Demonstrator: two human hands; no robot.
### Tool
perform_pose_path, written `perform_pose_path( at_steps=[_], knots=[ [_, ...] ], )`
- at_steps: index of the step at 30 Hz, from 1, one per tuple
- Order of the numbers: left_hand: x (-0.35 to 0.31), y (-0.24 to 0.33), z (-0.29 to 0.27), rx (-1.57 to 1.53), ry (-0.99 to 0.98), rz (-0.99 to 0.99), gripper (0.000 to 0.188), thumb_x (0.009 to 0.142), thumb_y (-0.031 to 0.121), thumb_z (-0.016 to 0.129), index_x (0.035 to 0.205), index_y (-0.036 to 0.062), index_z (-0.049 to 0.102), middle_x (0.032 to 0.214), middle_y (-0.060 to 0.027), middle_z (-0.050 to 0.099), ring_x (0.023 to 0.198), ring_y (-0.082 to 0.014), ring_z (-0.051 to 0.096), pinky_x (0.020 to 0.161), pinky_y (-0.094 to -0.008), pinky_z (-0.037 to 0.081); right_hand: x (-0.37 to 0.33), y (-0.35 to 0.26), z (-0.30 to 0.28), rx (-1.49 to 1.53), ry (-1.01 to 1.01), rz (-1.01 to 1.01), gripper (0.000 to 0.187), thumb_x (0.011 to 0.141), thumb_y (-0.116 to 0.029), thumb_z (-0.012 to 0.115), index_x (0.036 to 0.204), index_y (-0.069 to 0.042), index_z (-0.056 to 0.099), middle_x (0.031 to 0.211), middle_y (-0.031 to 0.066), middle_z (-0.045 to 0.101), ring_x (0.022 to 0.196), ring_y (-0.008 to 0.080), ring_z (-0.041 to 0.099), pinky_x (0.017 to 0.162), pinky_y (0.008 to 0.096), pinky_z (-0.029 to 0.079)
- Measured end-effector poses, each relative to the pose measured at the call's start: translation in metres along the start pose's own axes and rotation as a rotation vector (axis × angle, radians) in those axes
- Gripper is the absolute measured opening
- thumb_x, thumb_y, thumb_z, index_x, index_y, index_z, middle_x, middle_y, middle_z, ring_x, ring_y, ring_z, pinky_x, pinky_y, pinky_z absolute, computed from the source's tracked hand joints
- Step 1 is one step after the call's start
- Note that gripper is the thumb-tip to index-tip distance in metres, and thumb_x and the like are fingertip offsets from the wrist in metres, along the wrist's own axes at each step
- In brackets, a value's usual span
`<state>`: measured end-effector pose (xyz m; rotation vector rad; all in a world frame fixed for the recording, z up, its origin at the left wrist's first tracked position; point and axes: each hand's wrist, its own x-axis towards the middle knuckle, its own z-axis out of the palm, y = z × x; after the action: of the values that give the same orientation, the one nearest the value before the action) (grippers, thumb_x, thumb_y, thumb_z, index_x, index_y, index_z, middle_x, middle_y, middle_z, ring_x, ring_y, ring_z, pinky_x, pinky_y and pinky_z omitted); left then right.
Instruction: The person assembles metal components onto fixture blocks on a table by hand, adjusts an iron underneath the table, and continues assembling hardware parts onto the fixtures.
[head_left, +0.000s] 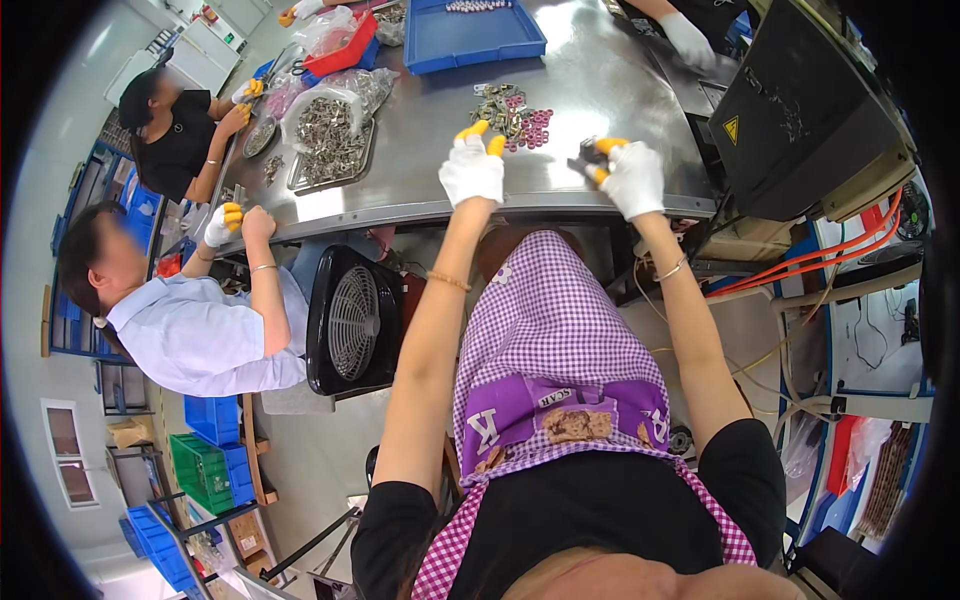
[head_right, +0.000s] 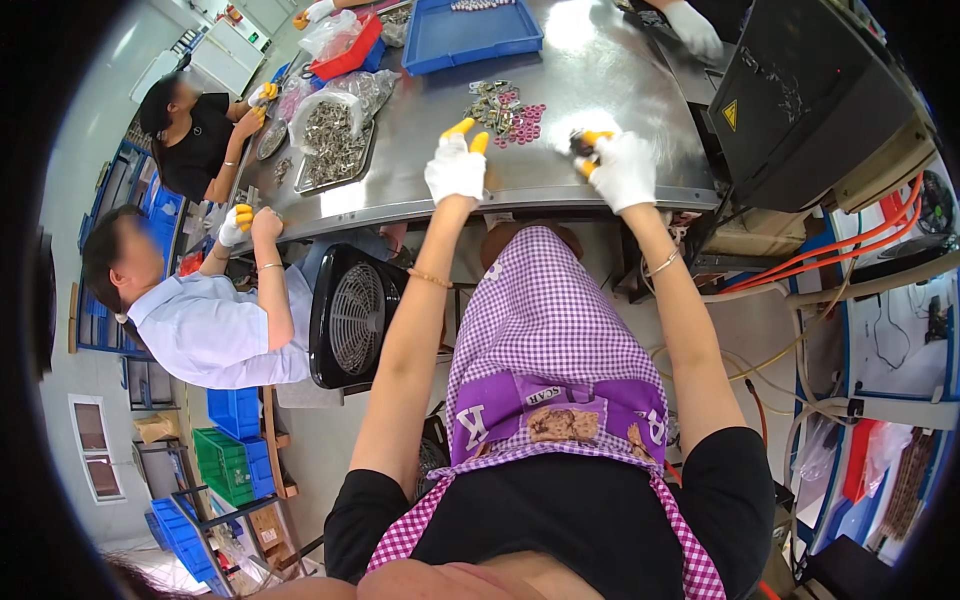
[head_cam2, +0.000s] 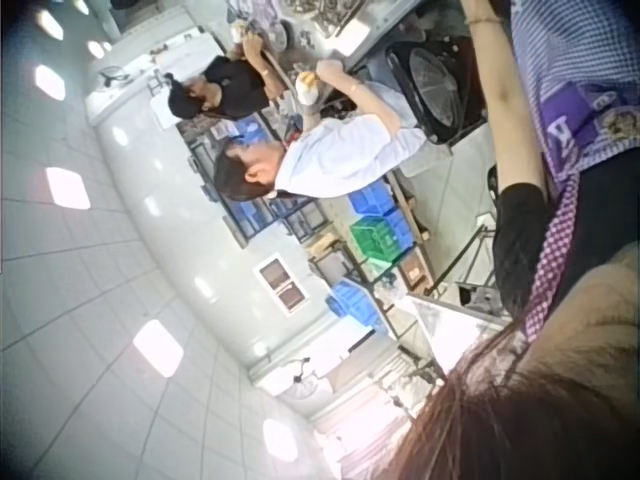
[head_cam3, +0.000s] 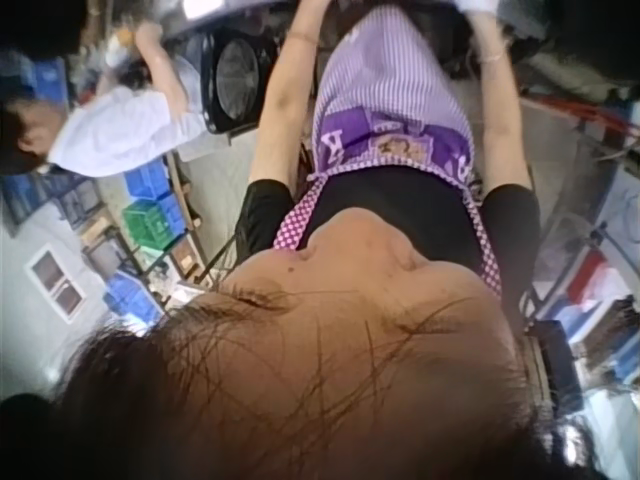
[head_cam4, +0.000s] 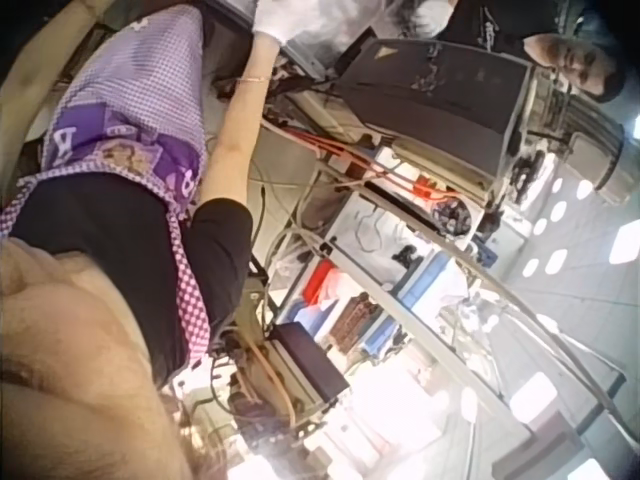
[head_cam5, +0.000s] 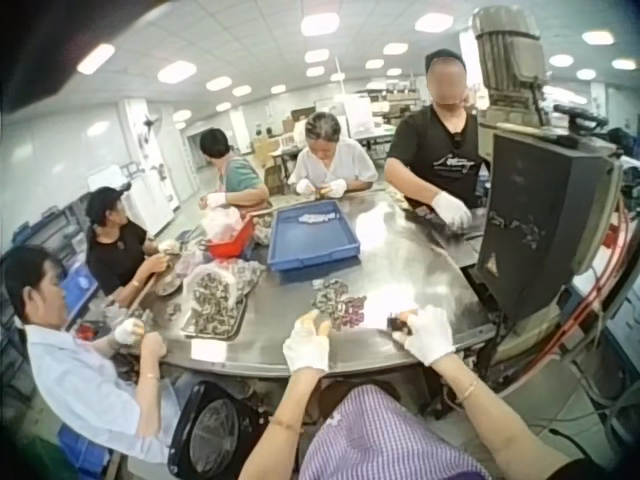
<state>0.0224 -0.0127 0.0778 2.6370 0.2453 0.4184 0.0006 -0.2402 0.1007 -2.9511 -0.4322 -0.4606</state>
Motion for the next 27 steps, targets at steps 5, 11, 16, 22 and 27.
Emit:
perform_pose_path(
  at_steps=[5,11,16,22,27],
  knots=[
    [0.063,-0.011,0.04,0.215,0.207,0.313,0.039,0.09,0.04,0.05,0.124,0.0213,0.059,0.127,-0.0058,0.056,0.098,-0.0277,0.062,0.08,-0.0373,0.049,0.027,0.056,0.016,-0.033,0.133,0.381,0.037,0.079,-0.032,0.066,0.111,-0.015,0.066,0.095,0.007,0.066,0.076,0.0251,0.061,0.071,0.0362,0.048],
    [0.139,-0.012,0.076,0.287,0.262,0.586,0.032,0.091,0.03,0.05,0.119,0.02,0.062,0.124,-0.0057,0.059,0.101,-0.0258,0.061,0.082,-0.0356,0.048,0.044,0.071,0.035,-0.213,0.185,0.426,0.038,0.081,-0.034,0.063,0.114,-0.015,0.064,0.098,0.0096,0.065,0.077,0.0285,0.061,0.072,0.0385,0.048],
    [0.156,0.009,0.058,-0.167,-0.278,0.264,0.029,0.089,0.02,0.053,0.116,0.0176,0.065,0.117,-0.0064,0.063,0.098,-0.0234,0.062,0.082,-0.0315,0.048,0.044,0.081,0.037,-0.21,0.155,0.47,0.039,0.082,-0.034,0.062,0.116,-0.015,0.064,0.1,0.0102,0.064,0.076,0.0293,0.061,0.072,0.0389,0.049],
    [0.127,-0.037,0.035,-0.093,-0.276,0.291,0.029,0.086,0.011,0.055,0.112,0.0153,0.068,0.109,-0.0061,0.067,0.091,-0.0213,0.063,0.079,-0.0284,0.048,0.05,0.08,0.041,-0.19,0.071,0.514,0.043,0.084,-0.037,0.061,0.12,-0.014,0.061,0.098,0.0103,0.063,0.075,0.0289,0.061,0.07,0.0384,0.05],
    [0.096,-0.057,0.016,0.0,-0.26,0.261,0.032,0.088,0.013,0.055,0.119,0.0163,0.064,0.11,-0.0053,0.066,0.09,-0.0225,0.063,0.079,-0.0307,0.048,0.051,0.086,0.044,-0.214,0.102,0.507,0.043,0.085,-0.038,0.061,0.12,-0.013,0.061,0.097,0.0106,0.063,0.073,0.0289,0.061,0.068,0.0381,0.05]
  ],
)
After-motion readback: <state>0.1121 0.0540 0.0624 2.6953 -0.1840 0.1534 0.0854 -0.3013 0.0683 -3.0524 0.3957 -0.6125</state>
